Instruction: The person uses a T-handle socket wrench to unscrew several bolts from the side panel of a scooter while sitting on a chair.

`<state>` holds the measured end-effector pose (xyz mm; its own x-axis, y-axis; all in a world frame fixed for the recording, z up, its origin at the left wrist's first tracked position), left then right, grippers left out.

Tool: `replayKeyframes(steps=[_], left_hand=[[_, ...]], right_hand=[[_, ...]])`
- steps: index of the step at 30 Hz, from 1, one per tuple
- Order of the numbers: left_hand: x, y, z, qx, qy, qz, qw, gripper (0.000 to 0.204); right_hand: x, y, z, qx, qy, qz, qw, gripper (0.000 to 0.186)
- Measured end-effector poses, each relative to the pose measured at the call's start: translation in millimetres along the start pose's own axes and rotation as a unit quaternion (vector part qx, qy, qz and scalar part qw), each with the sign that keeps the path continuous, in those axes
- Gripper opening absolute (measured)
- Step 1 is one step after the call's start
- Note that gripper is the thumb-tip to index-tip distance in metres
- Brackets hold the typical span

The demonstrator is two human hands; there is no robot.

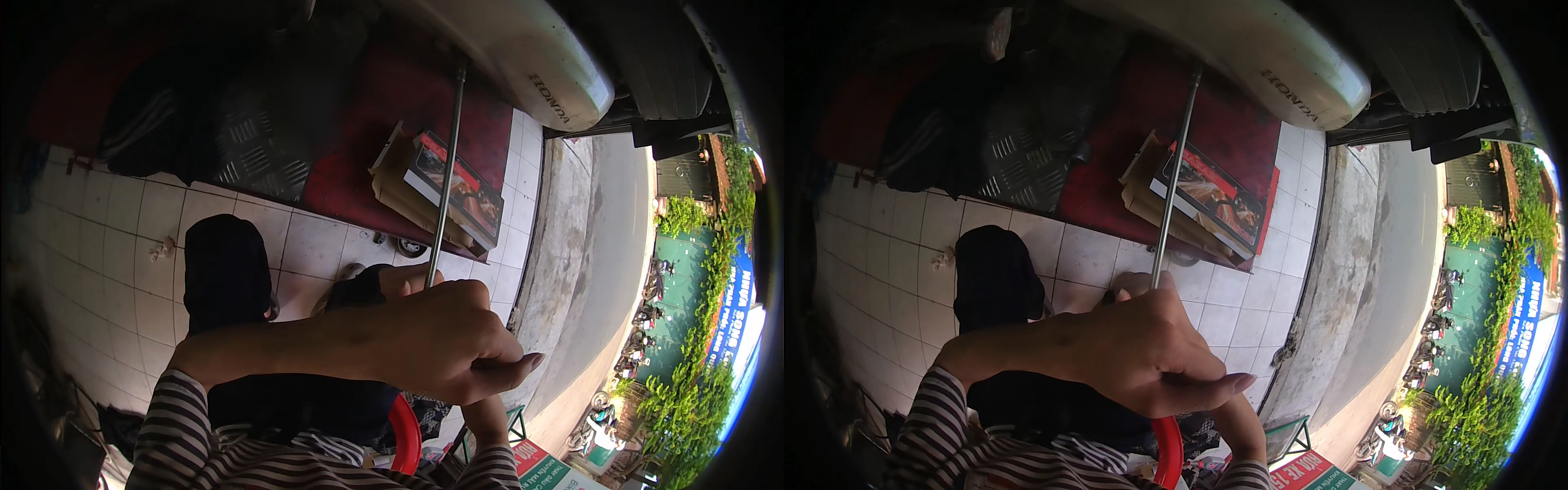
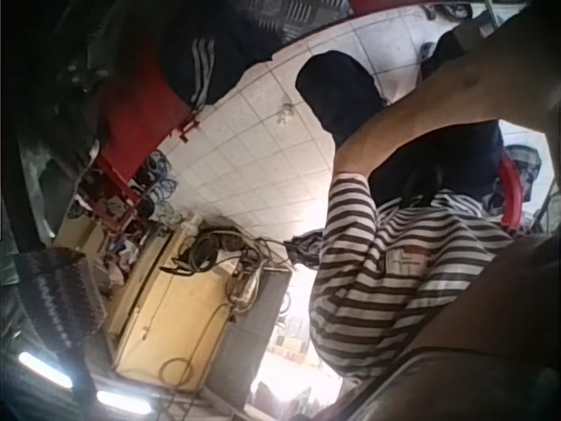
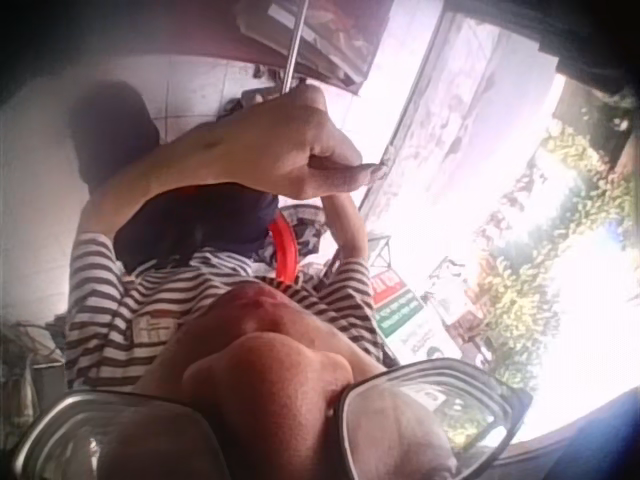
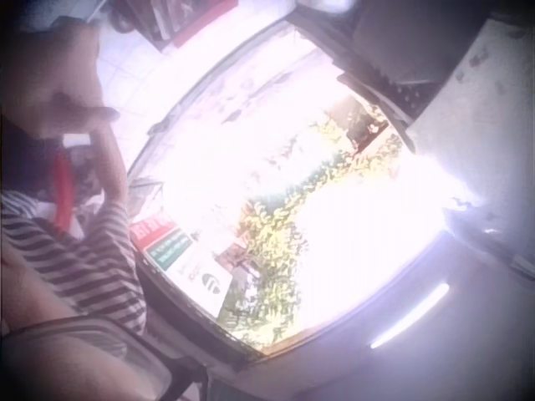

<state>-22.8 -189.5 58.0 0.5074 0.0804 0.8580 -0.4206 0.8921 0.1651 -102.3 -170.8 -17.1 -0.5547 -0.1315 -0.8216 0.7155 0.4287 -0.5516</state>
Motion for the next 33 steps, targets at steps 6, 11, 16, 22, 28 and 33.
replayKeyframes(steps=[6, 11, 16, 22, 28, 33], left_hand=[[-8.3, -5.4, -3.5, -0.043, 0.044, -0.086, 0.994, 0.046], [-12.4, -5.4, 2.8, -0.130, 0.061, -0.128, 0.981, 0.047], [-10.4, -8.4, 0.2, -0.146, 0.086, -0.134, 0.976, 0.047], [-13.3, -9.8, -3.2, -0.152, 0.121, -0.164, 0.967, 0.047], [-18.6, -9.6, -5.5, -0.167, 0.123, -0.162, 0.965, 0.050], [-19.0, -13.0, -11.2, -0.142, 0.151, -0.153, 0.966, 0.047]], right_hand=[[4.1, -12.2, -4.6, -0.070, -0.050, 0.014, 0.996, 0.024], [0.9, -19.4, -5.4, -0.064, -0.050, 0.047, 0.996, 0.021], [-2.5, -23.0, -2.9, -0.045, -0.102, 0.052, 0.992, 0.021], [13.0, -15.6, -13.8, -0.121, -0.038, 0.001, 0.992, 0.023], [6.5, -25.6, -2.9, -0.104, -0.075, 0.075, 0.989, 0.026], [5.5, -21.3, -2.2, -0.116, -0.020, 0.063, 0.991, 0.028]])
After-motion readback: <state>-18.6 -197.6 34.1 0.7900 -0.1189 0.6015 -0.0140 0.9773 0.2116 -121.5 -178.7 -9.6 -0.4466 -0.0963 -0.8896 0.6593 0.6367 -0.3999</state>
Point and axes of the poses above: each hand's wrist, its own z-axis towards the middle knuckle, its own y-axis out of the palm, x = y × z, the point moved 4 cm from there along z, towards the middle knuckle, and after that the axes turned 7 degrees about -z, right-handed, at the moved point
